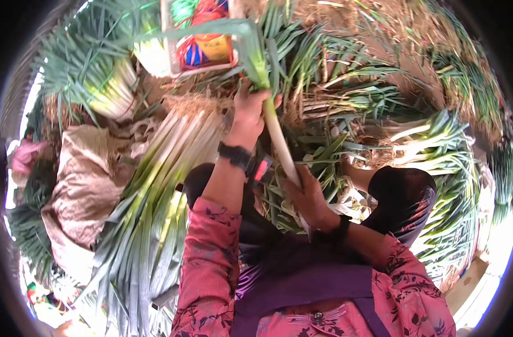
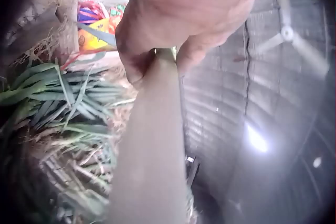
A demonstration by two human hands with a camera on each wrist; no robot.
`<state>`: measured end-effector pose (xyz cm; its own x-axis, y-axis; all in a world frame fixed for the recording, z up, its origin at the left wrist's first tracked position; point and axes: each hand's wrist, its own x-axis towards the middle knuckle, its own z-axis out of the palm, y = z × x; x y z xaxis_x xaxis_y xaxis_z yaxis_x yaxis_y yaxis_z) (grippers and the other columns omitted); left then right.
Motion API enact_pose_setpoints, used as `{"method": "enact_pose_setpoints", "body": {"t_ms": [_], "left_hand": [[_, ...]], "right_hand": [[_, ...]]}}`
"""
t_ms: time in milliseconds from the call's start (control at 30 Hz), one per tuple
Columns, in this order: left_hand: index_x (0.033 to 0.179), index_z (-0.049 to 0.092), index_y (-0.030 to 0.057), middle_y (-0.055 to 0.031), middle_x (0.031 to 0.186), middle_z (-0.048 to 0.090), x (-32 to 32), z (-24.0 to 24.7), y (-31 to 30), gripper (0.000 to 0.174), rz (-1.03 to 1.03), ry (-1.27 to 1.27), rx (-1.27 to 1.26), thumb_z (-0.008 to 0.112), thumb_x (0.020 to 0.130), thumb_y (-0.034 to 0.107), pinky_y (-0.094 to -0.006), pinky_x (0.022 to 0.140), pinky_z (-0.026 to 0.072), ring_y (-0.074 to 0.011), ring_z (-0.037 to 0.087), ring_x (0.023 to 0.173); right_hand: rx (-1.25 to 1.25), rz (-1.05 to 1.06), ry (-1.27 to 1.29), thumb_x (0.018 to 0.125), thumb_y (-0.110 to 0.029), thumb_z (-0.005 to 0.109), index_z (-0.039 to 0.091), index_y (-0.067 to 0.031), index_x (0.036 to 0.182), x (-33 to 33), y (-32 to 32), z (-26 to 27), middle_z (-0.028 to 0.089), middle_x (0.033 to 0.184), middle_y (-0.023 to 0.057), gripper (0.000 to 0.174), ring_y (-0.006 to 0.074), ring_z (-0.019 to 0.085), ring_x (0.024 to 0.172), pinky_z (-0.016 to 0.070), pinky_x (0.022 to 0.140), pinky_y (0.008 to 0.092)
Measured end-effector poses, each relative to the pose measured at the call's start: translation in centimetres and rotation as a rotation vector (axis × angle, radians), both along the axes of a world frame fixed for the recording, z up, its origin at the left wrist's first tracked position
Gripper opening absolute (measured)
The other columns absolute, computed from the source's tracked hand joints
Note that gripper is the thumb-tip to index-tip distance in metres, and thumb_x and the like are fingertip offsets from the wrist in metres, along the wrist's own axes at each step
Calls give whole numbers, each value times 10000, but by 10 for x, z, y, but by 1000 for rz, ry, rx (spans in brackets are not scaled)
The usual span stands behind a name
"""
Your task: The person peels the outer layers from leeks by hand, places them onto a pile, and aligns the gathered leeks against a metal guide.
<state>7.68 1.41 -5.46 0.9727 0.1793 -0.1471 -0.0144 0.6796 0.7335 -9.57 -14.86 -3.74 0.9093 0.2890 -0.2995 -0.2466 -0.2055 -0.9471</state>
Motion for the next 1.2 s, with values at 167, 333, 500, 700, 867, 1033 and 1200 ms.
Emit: {"method": "enact_pose_setpoints", "body": {"t_ms": [167,333,500,700,867,1033,1200], "left_hand": [[1033,563,-16,-90,771,652,-32,84,89,300,170,-171,273,659,755,39,-349,652,540,-212,636,660],[1269,470,-59,-204,1237,544,-149,203,191,387,573,-304,444,475,970,186,-418,1060,403,-313,508,1203],[1310,385,-96,-279,1366,396,-278,185,188,399,850,371,1104,421,991,141,-403,1149,296,-347,390,1303],[1423,259,33,-202,1463,317,-355,85,142,526,638,436,401,438,998,286,-388,1049,420,-344,416,1276],[1152,587,-19,-167,1044,679,-324,116,126,315,79,794,550,529,935,202,-420,850,551,-290,654,994],[1347,434,-10,-227,1334,478,-278,119,176,664,-129,469,1852,678,831,328,-497,1064,313,-339,462,1242],[1429,225,-54,-256,1431,338,-289,78,203,933,-666,341,2080,747,745,308,-534,1120,176,-383,309,1351]], "right_hand": [[-85,246,-583,898,-166,600,521,-10,1159,48,37,22,586,834,105,313,172,592,674,480,584,313],[30,433,-1227,885,-208,603,555,-35,1182,126,126,68,621,1010,136,347,320,632,852,497,718,409],[131,645,-1372,898,-196,576,608,-82,1148,165,200,61,648,925,108,276,254,646,829,514,690,366],[-83,1066,-1336,844,-61,565,583,-71,1085,158,223,-32,605,1014,78,242,252,587,1005,460,931,388],[-267,1119,-1321,823,-64,548,562,-84,1028,183,208,-63,598,1019,61,207,255,572,1030,438,942,385],[-292,1049,-1308,817,-87,558,555,-79,907,194,198,-60,595,985,56,90,284,586,994,469,852,415],[-343,1043,-1271,808,-73,562,539,-55,892,190,194,-68,591,995,70,89,292,585,984,473,832,422]]}}
